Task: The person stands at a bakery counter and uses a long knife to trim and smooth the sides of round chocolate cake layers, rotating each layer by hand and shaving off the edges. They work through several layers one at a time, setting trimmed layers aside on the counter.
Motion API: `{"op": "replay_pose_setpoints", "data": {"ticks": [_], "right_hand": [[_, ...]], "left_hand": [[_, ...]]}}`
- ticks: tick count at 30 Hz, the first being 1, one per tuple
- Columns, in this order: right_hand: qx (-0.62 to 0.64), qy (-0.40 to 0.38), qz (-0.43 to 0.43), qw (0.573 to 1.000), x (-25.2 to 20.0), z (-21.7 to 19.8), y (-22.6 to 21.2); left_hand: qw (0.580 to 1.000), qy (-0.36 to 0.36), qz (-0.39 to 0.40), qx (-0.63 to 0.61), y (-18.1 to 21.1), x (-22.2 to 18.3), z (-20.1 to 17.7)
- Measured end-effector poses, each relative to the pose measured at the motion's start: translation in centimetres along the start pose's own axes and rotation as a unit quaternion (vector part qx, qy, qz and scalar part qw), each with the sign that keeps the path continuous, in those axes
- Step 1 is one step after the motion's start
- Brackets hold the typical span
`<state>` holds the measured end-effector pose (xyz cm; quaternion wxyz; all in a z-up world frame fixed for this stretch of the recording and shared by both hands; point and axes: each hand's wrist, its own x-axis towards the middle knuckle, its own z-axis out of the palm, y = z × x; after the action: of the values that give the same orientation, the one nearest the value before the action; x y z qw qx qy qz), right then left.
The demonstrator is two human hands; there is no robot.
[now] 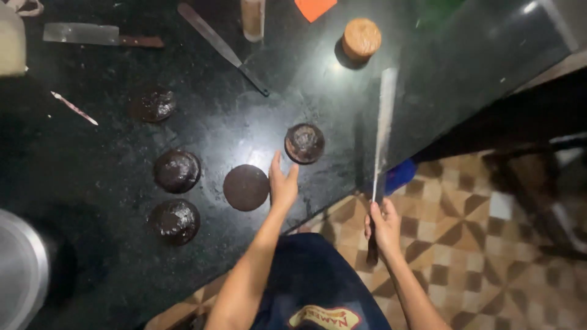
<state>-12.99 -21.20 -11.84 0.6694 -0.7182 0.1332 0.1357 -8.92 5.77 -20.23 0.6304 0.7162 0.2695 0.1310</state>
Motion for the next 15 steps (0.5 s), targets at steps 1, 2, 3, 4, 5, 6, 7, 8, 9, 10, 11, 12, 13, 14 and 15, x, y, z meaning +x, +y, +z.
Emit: {"op": "replay_pose_setpoints", "data": {"ticks": [1,2,3,4,5,6,7,8,9,10,11,12,13,14,15], "right_hand": [[0.006,0.000,0.053,0.999,-0.6,-0.7,1.0],[0.015,-0.002,0.065,0.998,-0.6,-1.9,3.5],[0.015,-0.034,0.061,0.997,-0.3,-3.0,5.8],[0.015,-0.066,0.057,0.996,0.0,-3.9,8.2],[0.022,-0.065,0.067,0.995,-0.1,-3.7,7.6],[-0.014,-0.079,0.066,0.995,-0.1,-3.3,7.2],[-0.049,-0.094,0.067,0.992,-0.3,-3.1,6.9],[-0.042,-0.094,0.078,0.992,0.1,-3.0,6.6],[-0.047,-0.118,-0.001,0.992,0.4,-2.6,6.4],[-0.052,-0.141,-0.080,0.985,0.8,-2.2,6.1],[-0.041,-0.142,-0.067,0.987,0.8,-1.7,5.2],[-0.021,-0.148,-0.012,0.989,0.8,-1.2,4.2],[-0.003,-0.156,0.034,0.987,1.4,-0.9,2.9],[0.006,-0.157,0.040,0.987,1.8,-0.5,3.7],[0.031,-0.162,0.054,0.985,2.2,-0.4,4.4]], "left_hand": [[0.999,0.008,0.008,0.033,-0.2,-0.1,0.1],[0.999,0.006,0.004,0.047,0.1,0.7,0.0],[0.996,0.008,0.052,0.079,0.7,1.8,0.1],[0.989,0.008,0.099,0.110,1.2,3.0,0.3],[0.988,0.003,0.094,0.120,1.0,4.8,0.8],[0.978,-0.017,0.130,0.162,0.6,6.6,1.3],[0.965,-0.040,0.163,0.204,0.1,8.0,1.6],[0.963,-0.046,0.157,0.214,-0.3,8.6,2.5],[0.956,-0.062,0.148,0.246,-0.8,9.1,3.0],[0.947,-0.078,0.140,0.278,-1.3,9.6,3.4],[0.944,-0.085,0.132,0.292,0.0,8.1,3.5],[0.942,-0.082,0.076,0.315,1.4,6.6,3.6],[0.939,-0.076,0.026,0.335,3.1,5.5,4.1],[0.935,-0.078,0.024,0.344,3.2,4.5,4.1],[0.938,-0.058,-0.015,0.340,3.4,3.5,4.4]]}}
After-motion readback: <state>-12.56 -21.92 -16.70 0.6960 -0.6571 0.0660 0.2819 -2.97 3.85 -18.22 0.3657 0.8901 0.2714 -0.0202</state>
